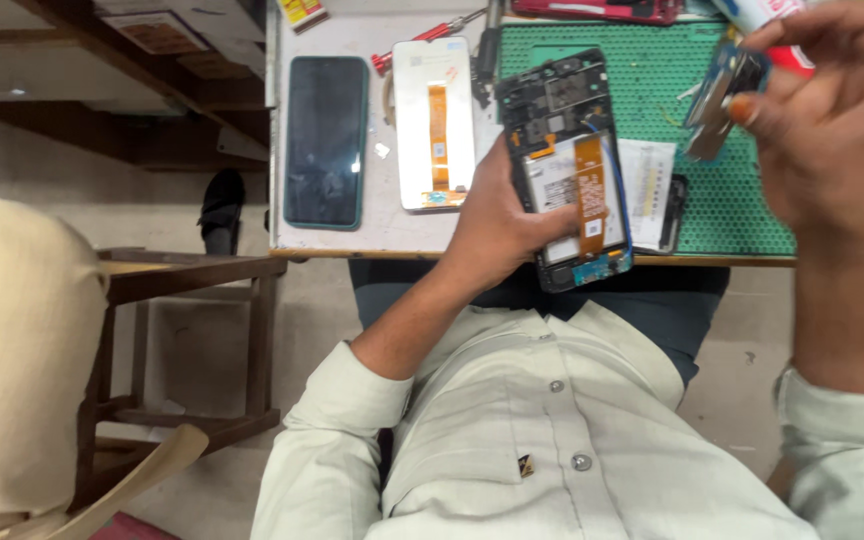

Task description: The person holds a disassembled smartphone and manipulates its internal components. They pick up a small circuit board, align it with the phone's motherboard, and press it into place. The person then sets the phone down and picks up a second disassembled phone, continuing to handle its internal parts.

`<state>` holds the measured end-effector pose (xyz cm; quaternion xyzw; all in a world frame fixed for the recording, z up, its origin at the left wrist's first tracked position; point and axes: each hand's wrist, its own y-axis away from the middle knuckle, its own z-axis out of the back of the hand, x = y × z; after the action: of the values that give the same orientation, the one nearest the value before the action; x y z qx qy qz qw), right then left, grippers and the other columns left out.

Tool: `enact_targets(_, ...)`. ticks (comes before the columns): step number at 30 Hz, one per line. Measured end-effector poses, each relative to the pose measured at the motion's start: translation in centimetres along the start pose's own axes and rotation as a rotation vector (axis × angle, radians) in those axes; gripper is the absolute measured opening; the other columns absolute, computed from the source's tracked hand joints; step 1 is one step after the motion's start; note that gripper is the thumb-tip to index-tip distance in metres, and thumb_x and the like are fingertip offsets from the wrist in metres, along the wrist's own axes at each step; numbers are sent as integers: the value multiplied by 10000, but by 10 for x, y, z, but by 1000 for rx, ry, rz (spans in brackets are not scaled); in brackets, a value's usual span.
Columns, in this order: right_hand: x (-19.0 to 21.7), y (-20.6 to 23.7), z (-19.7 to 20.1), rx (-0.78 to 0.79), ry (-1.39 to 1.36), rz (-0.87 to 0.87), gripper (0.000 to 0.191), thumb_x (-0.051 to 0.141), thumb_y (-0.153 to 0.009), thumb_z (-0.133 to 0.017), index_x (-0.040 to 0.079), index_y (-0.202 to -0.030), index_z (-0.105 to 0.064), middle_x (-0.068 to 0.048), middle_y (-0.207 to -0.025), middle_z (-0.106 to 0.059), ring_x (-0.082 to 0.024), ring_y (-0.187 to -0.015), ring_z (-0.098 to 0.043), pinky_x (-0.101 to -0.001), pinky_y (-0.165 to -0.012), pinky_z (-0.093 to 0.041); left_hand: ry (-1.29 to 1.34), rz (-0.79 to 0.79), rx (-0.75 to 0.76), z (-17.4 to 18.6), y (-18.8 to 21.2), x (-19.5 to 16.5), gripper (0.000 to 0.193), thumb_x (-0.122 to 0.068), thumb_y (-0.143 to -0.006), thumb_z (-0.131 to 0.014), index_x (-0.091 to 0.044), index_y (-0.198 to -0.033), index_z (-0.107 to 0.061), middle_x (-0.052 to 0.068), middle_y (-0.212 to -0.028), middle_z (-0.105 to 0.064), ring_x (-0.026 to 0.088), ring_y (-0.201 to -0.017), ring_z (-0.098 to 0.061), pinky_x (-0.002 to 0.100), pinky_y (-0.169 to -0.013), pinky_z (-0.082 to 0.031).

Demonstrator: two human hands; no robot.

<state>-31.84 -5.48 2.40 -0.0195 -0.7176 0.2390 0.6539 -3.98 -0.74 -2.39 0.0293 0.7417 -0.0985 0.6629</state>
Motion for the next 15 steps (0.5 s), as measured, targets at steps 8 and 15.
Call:
enact_targets(8,1,-90,0,423,798,45,146,59,-1005,-767,-20,-1043,-649,-147,-966,-692,-198,-954,-727,-354,-820,-630,-35,-53,64,1,0,-2,614,-147,-814,-826,12,-1325,-524,123,-1172,-693,178,-1080,-691,325,-999,-574)
enact_targets(15,55,-112,-82,605,867,101,276,64,-881,-787,3,-1141,-718,-107,-1030,-726,-202,-929,-715,-326,-809,-584,-37,-61,70,3,2,-5,661,-159,-818,-834,24,-1362,-507,131,-1190,-690,184,-1110,-677,329,-1026,-551)
